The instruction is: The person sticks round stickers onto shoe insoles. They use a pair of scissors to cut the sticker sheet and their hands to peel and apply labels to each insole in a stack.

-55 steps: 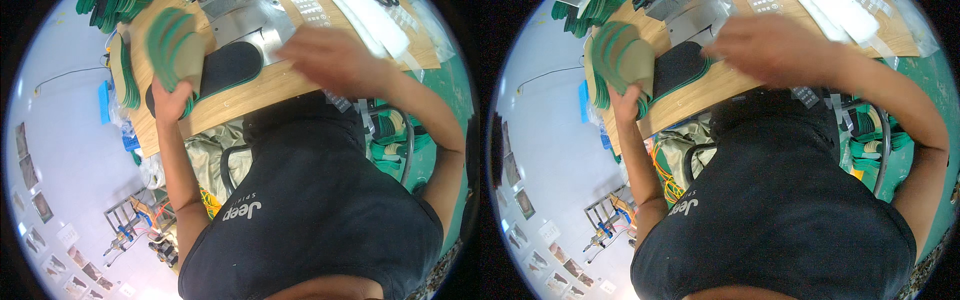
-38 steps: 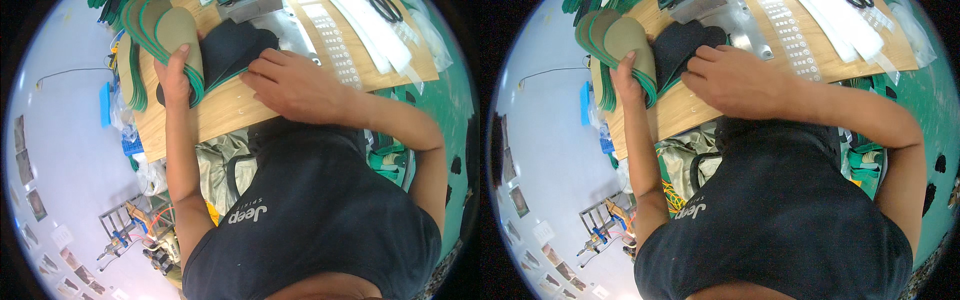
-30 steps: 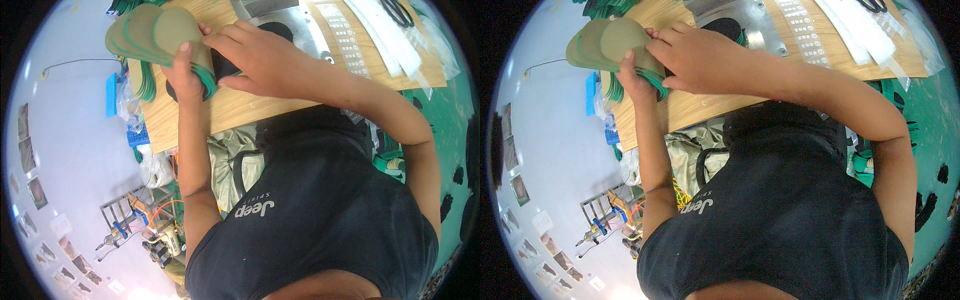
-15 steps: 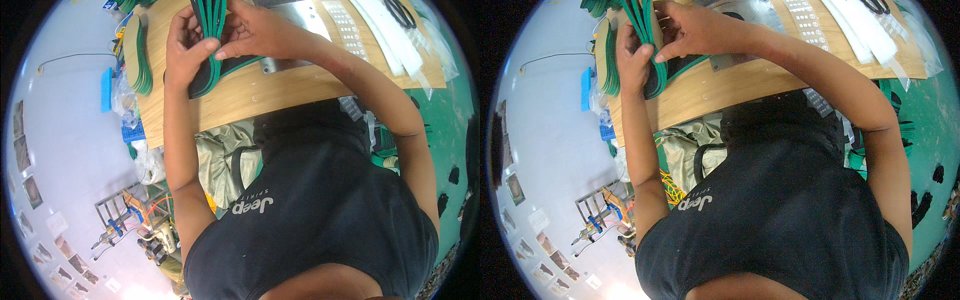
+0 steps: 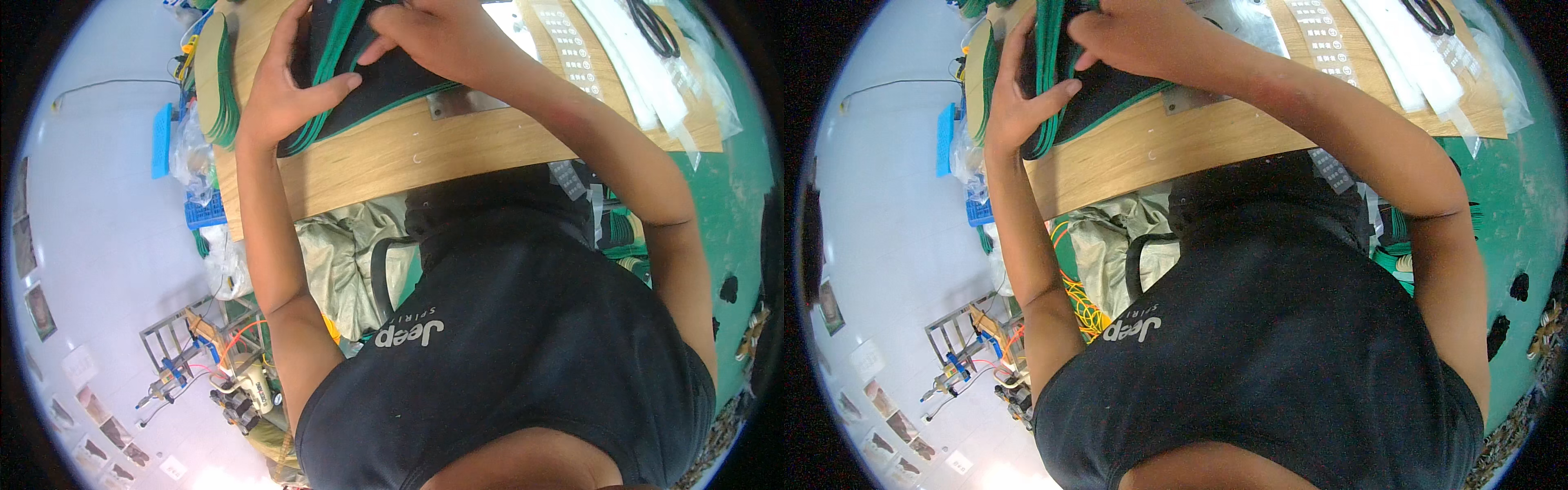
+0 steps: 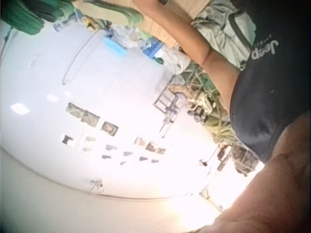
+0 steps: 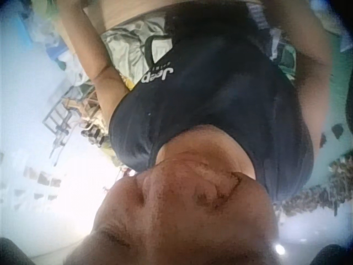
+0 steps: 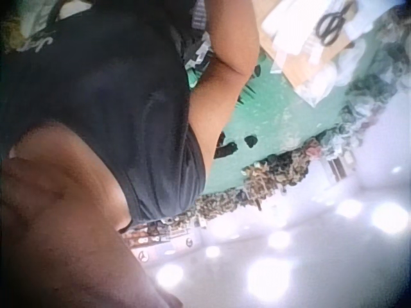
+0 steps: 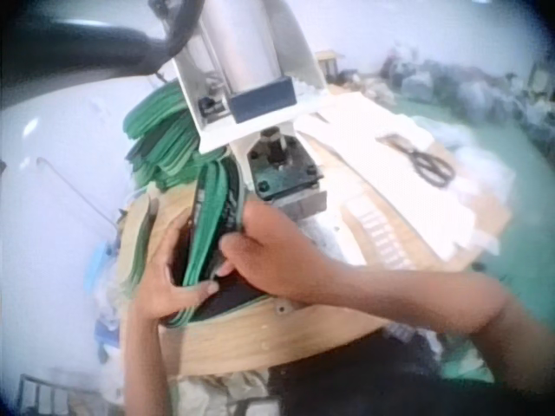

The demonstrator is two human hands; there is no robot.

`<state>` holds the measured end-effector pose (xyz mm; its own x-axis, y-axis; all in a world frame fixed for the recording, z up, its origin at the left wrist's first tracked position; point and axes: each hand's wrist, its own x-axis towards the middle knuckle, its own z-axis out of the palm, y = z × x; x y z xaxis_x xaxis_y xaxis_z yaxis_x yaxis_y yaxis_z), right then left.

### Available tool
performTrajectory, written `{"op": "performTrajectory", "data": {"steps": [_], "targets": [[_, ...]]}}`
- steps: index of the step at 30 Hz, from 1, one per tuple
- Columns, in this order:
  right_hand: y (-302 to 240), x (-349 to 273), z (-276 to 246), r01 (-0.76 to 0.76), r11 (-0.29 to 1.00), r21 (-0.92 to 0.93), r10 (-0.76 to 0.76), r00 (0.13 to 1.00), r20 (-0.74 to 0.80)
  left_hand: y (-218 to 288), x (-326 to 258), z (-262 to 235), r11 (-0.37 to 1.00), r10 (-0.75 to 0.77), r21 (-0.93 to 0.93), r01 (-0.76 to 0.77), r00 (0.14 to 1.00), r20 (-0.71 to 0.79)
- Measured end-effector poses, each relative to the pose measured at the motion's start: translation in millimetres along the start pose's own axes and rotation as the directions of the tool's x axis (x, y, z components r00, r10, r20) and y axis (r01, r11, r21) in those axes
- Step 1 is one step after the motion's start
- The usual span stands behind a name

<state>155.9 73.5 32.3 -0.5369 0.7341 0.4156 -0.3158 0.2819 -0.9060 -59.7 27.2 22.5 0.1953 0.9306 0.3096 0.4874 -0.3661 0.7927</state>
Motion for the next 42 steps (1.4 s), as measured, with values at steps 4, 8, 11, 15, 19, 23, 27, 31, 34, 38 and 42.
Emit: {"op": "performTrajectory", "data": {"steps": [4, 8, 11, 15, 19, 23, 27, 31, 34, 38, 42], "targets": [[12.2, -22.4, -11.8, 0.086, 0.874, -0.479, -0.009, 0.987, 0.161, -15.6, -2.4, 10.8, 0.989, 0.024, -0.144, -0.029, 0.999, -0.034], [17.9, -63.2, -40.0, 0.274, 0.407, -0.871, 0.039, 0.948, 0.316, -19.1, -3.8, 19.4, 0.875, 0.122, -0.455, -0.164, 0.985, -0.121], [23.2, -73.9, -58.9, 0.268, 0.24, -0.933, -0.068, 0.963, 0.259, -19.5, 1.0, 23.7, 0.834, 0.096, -0.526, -0.165, 0.983, -0.156], [21.0, -60.5, -91.7, 0.226, 0.317, -0.921, -0.008, 0.972, 0.236, -22.3, 11.3, 20.4, 0.807, 0.095, -0.572, -0.145, 0.989, -0.116], [15.6, -51.3, -103.7, 0.135, 0.404, -0.905, 0.159, 0.964, 0.215, -28.2, 23.4, 27.9, 0.733, 0.111, -0.648, -0.206, 0.976, -0.185], [24.9, -46.6, -112.8, 0.169, 0.401, -0.901, 0.133, 0.962, 0.239, -26.3, 31.5, 30.0, 0.826, 0.098, -0.528, -0.197, 0.973, -0.209], [33.3, -41.9, -122.0, 0.241, 0.441, -0.864, 0.008, 0.962, 0.272, -17.8, 34.0, 34.5, 0.87, 0.047, -0.47, -0.152, 0.973, -0.227], [30.0, -43.3, -118.8, 0.143, 0.341, -0.929, 0.116, 0.974, 0.193, -24.7, 35.4, 31.3, 0.796, 0.101, -0.565, -0.217, 0.968, -0.23], [26.4, -48.4, -122.3, 0.114, 0.433, -0.894, 0.093, 0.981, 0.17, -21.2, 38.1, 34.4, 0.769, 0.105, -0.599, -0.223, 0.969, -0.225], [30.0, -46.4, -123.8, 0.105, 0.465, -0.879, 0.091, 0.982, 0.165, -21.3, 40.2, 29.5, 0.782, 0.128, -0.579, -0.23, 0.969, -0.212], [34.5, -45.8, -125.2, 0.173, 0.475, -0.863, -0.001, 0.981, 0.196, -24.4, 45.1, 27.2, 0.781, 0.152, -0.578, -0.237, 0.97, -0.191]]}}
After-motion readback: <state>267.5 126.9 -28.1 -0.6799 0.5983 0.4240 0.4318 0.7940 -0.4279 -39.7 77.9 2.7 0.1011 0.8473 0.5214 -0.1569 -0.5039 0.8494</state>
